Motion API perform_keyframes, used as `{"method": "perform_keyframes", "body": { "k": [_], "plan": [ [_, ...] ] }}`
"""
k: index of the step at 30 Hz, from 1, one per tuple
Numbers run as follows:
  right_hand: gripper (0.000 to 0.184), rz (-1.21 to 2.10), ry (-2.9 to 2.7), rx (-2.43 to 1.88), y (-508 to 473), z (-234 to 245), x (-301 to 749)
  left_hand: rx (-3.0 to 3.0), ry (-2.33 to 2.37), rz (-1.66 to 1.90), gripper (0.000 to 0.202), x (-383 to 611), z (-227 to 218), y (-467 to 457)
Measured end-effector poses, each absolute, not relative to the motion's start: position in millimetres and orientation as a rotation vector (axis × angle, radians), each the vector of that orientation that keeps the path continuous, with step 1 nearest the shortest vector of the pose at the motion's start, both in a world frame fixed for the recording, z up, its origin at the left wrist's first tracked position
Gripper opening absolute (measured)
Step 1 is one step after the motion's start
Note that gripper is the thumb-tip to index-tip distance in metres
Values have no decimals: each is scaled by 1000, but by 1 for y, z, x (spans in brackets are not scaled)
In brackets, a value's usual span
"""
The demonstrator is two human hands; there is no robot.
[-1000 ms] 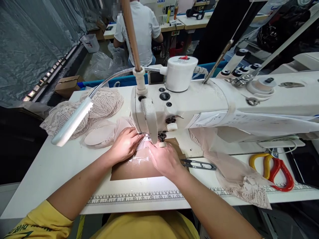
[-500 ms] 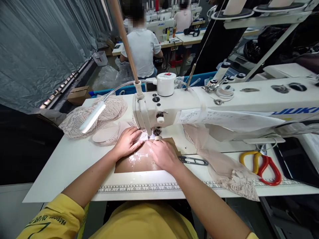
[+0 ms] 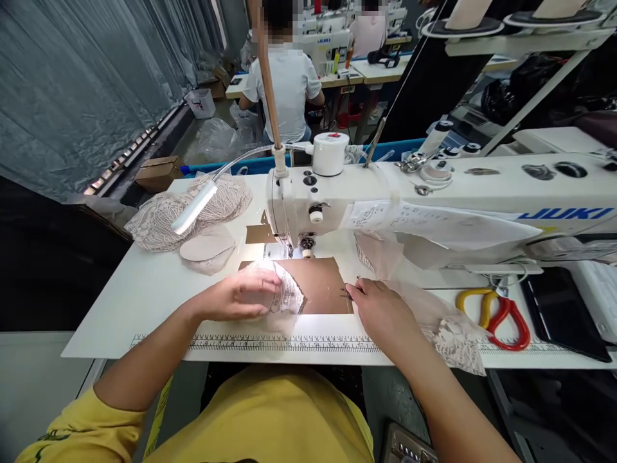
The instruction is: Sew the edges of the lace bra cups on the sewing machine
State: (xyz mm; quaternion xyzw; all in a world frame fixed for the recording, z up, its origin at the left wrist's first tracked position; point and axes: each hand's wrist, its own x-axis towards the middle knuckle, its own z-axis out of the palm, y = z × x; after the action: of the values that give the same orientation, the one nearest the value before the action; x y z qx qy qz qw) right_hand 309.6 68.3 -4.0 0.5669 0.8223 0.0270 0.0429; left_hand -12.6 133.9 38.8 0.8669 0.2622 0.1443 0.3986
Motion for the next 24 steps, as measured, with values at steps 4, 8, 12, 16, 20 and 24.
{"method": "perform_keyframes", "body": {
  "k": [4, 8, 12, 16, 20, 24],
  "plan": [
    [46, 88, 2579, 1708, 72, -11, 314, 2076, 1035, 560, 54, -19, 28, 153],
    [37, 137, 2692, 1734, 74, -14, 323, 1851, 1156, 468, 71, -23, 14, 171],
    [30, 166, 2826, 1890, 71, -14, 326, 1622, 1129, 485, 54, -22, 11, 171],
    [37, -159, 2861, 2034, 72, 0, 303, 1407, 1004, 497, 35, -19, 12, 163],
    [41, -690, 2870, 1929, 84, 15, 262, 1269, 938, 529, 32, -15, 11, 157],
    [41, -1058, 2949, 1743, 105, 17, 233, 1231, 832, 524, 27, -12, 11, 154]
  ]
}}
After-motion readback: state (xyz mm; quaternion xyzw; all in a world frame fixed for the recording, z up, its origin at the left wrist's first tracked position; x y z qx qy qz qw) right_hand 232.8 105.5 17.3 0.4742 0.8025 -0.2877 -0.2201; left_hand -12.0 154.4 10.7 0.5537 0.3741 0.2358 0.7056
